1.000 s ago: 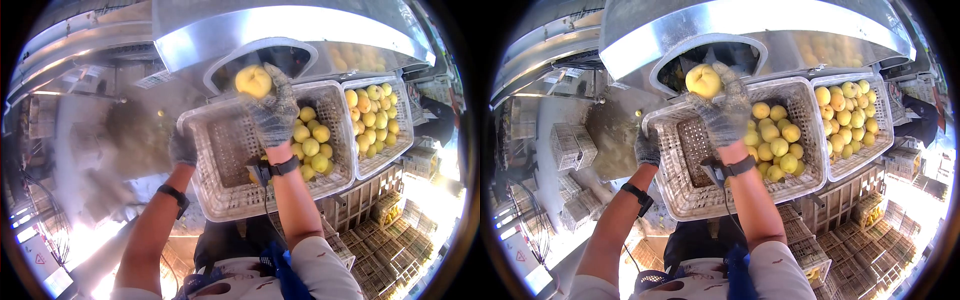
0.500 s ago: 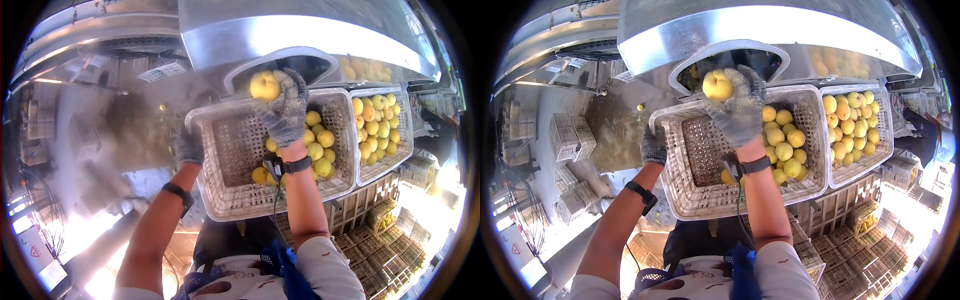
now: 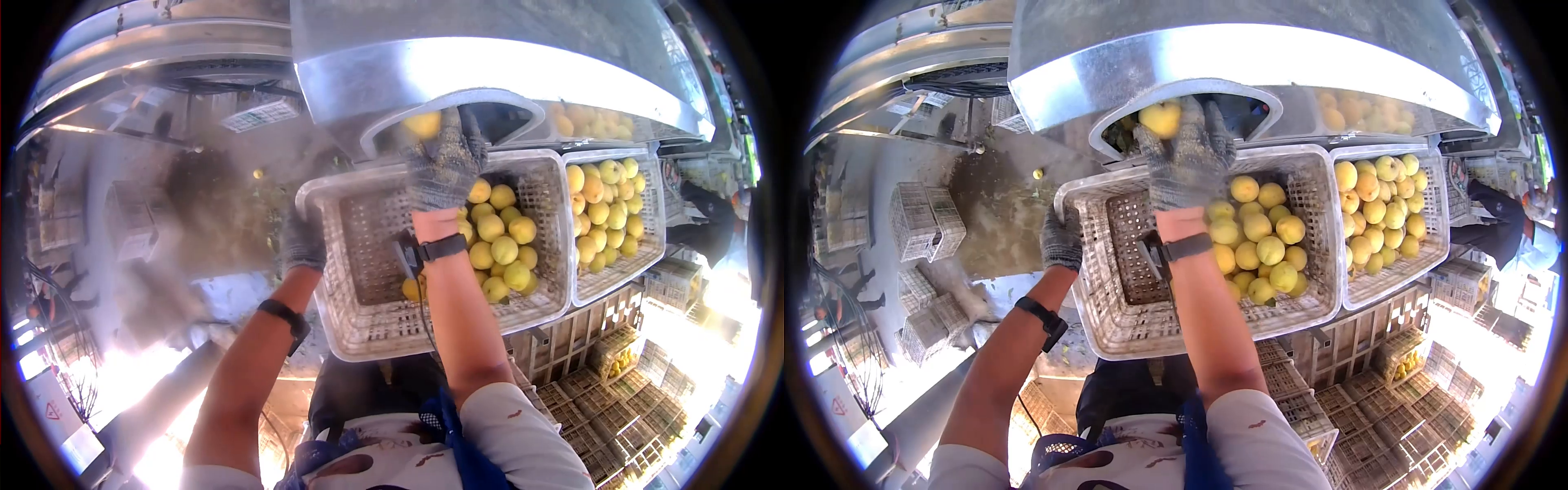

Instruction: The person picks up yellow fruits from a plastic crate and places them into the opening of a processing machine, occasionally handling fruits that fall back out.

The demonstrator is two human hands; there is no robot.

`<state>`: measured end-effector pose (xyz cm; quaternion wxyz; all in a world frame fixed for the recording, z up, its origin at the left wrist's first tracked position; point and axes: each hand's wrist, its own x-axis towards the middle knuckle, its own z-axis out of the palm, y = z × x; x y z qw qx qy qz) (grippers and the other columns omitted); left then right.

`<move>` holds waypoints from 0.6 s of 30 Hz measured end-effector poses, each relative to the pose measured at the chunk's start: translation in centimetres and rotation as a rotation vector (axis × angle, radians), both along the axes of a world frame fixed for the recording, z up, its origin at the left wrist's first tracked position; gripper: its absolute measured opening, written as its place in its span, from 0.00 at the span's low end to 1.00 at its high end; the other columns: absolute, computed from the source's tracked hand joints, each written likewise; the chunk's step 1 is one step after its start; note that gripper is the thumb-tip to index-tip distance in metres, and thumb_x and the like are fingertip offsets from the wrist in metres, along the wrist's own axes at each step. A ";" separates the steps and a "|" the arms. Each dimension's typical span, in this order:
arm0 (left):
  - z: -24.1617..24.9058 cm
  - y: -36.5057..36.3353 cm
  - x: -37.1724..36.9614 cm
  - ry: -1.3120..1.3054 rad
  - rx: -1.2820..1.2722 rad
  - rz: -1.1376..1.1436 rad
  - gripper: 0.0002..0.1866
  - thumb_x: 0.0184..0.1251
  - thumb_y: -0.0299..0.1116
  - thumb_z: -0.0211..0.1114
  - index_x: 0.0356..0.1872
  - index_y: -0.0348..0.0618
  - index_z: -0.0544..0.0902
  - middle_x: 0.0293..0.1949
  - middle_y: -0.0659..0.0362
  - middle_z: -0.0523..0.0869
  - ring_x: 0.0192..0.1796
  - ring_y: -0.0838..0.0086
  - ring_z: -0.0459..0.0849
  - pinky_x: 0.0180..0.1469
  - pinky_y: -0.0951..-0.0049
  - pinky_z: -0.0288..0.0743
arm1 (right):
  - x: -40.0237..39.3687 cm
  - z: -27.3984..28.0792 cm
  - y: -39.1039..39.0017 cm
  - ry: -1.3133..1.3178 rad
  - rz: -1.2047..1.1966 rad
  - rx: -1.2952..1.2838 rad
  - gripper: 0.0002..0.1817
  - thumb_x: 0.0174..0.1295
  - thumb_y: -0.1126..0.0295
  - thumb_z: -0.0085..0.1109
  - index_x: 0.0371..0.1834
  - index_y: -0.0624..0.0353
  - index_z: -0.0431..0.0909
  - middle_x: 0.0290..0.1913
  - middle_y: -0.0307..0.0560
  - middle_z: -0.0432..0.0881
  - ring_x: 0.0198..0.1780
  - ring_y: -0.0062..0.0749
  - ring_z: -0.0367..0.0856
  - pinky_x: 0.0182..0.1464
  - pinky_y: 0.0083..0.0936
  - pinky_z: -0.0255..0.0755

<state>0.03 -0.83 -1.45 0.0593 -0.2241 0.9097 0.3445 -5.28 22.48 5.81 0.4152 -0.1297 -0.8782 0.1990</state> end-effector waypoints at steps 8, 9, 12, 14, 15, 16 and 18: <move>-0.4 -0.5 0.2 0.075 -0.027 -0.091 0.31 0.78 0.51 0.56 0.69 0.36 0.74 0.60 0.33 0.82 0.64 0.40 0.80 0.66 0.50 0.74 | -2.7 2.1 0.5 -0.264 0.376 -0.307 0.38 0.56 0.44 0.75 0.59 0.65 0.81 0.54 0.58 0.87 0.59 0.54 0.83 0.66 0.45 0.74; 0.0 -0.3 0.2 0.053 0.026 -0.073 0.31 0.78 0.50 0.56 0.70 0.36 0.74 0.63 0.34 0.81 0.67 0.40 0.78 0.69 0.51 0.71 | -1.0 3.6 -0.1 -0.051 0.149 -0.128 0.40 0.59 0.48 0.74 0.65 0.68 0.77 0.59 0.61 0.84 0.61 0.52 0.82 0.69 0.43 0.73; -0.4 -0.2 0.0 0.113 -0.063 -0.072 0.26 0.77 0.42 0.63 0.68 0.37 0.76 0.52 0.42 0.89 0.53 0.56 0.89 0.58 0.59 0.79 | 6.9 1.4 1.5 -0.050 0.589 -0.653 0.31 0.63 0.61 0.73 0.66 0.66 0.77 0.58 0.56 0.86 0.59 0.46 0.84 0.63 0.37 0.78; -0.6 -0.4 0.0 0.033 -0.037 -0.038 0.27 0.76 0.44 0.64 0.68 0.38 0.77 0.51 0.41 0.89 0.51 0.53 0.89 0.57 0.57 0.79 | 12.6 -0.9 3.8 -0.438 0.583 -0.842 0.22 0.63 0.69 0.72 0.60 0.62 0.83 0.53 0.50 0.90 0.57 0.42 0.87 0.58 0.32 0.82; -0.9 -0.4 0.0 0.051 -0.061 -0.033 0.27 0.76 0.46 0.64 0.68 0.38 0.77 0.51 0.40 0.89 0.52 0.51 0.89 0.57 0.56 0.79 | 14.3 -2.1 5.6 -0.631 0.448 -0.590 0.19 0.64 0.68 0.70 0.58 0.61 0.85 0.51 0.49 0.91 0.58 0.42 0.87 0.59 0.34 0.81; -1.0 -0.4 0.1 0.067 -0.083 -0.030 0.28 0.76 0.47 0.64 0.67 0.38 0.77 0.51 0.39 0.89 0.52 0.49 0.89 0.57 0.56 0.79 | 15.1 -3.4 7.9 -0.800 0.356 -0.385 0.20 0.64 0.67 0.69 0.59 0.60 0.84 0.53 0.51 0.89 0.59 0.45 0.86 0.61 0.35 0.79; 1.2 0.3 0.0 -0.022 -0.063 -0.041 0.28 0.77 0.50 0.60 0.67 0.38 0.77 0.55 0.37 0.86 0.58 0.45 0.85 0.60 0.52 0.77 | 16.6 -4.0 13.0 -1.131 0.145 -0.194 0.26 0.65 0.60 0.66 0.65 0.57 0.81 0.62 0.58 0.84 0.64 0.52 0.81 0.68 0.40 0.74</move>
